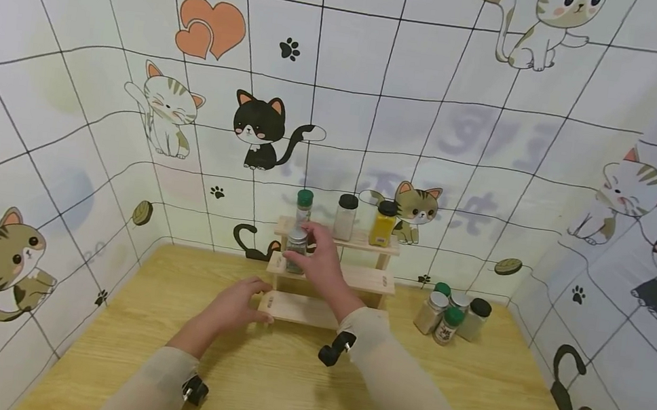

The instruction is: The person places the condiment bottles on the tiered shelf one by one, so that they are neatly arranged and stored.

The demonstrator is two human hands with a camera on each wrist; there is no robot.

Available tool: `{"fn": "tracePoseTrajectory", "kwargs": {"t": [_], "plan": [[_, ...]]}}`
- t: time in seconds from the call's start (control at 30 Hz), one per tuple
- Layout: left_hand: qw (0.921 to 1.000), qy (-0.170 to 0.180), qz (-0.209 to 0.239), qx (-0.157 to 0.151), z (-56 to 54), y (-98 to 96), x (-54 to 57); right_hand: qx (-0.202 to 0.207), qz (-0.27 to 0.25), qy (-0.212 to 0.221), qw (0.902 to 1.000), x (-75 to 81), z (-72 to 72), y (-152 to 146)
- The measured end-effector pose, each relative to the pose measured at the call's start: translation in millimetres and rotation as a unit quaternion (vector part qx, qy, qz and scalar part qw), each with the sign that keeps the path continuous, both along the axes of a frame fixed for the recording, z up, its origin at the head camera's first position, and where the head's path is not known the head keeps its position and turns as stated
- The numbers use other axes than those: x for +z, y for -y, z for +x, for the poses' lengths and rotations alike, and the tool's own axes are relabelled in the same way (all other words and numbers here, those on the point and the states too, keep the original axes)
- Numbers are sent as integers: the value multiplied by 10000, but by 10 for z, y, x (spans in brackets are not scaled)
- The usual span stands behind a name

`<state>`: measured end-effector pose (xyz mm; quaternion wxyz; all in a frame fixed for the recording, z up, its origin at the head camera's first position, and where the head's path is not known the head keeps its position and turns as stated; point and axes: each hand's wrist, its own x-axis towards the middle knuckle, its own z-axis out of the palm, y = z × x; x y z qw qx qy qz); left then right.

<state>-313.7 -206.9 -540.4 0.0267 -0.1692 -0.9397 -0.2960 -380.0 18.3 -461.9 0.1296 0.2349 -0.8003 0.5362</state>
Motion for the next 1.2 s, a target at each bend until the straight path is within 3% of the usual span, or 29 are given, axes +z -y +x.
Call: {"fn": "tracePoseTrajectory", "kwargs": {"t": [0.77,1.2], "plan": [[9999,-62,-108,-81,-42,31,54,-102,-58,-383,9992,-137,-26,106],[9998,23,-174,-42,-6,-2,33,-195,-373,44,9991,-209,68,-46]]}}
